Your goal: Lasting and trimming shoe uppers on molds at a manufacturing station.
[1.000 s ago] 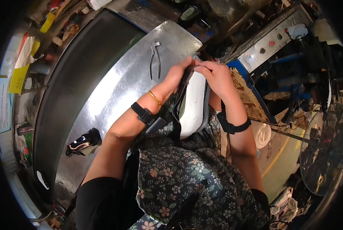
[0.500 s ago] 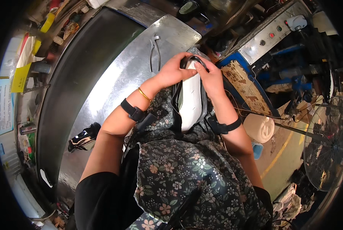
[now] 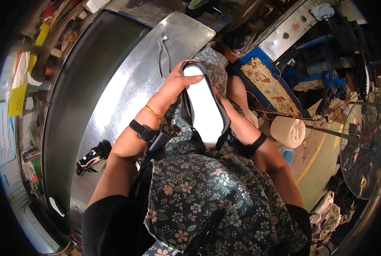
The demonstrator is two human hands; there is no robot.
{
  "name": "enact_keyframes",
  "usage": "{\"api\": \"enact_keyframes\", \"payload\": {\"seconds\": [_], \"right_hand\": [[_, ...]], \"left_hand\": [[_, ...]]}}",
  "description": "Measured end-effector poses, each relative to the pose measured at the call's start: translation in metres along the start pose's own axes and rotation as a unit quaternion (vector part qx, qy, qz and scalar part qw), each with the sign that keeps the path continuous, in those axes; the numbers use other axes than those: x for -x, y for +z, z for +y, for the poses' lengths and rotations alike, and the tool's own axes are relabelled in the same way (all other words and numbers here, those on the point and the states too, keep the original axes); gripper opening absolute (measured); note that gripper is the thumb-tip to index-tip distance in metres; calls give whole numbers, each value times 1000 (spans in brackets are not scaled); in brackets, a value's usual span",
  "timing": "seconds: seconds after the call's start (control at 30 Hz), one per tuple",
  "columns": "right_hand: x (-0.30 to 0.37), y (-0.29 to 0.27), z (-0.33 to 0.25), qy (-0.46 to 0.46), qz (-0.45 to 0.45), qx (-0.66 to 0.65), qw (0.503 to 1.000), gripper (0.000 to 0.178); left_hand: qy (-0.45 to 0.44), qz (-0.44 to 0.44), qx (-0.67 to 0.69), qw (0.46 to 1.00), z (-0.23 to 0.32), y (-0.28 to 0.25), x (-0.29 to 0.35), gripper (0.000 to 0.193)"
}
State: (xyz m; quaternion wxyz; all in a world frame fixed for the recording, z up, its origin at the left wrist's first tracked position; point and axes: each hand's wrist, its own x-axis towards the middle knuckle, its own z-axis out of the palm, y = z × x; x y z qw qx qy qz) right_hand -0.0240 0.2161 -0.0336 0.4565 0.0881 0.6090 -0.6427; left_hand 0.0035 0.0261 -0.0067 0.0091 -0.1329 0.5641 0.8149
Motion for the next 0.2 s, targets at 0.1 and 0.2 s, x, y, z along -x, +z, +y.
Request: {"api": "enact_keyframes", "payload": {"seconds": [0.1,0.2], "right_hand": [[4,-8,-5,22,24,172,985,83],[-6,-18,-23,5,-68,413,908,91]], "left_hand": [[-28,-15,33,999,-2,-6,-2,53],[-19,-13,18,1000,-6,-10,-6,55]]}}
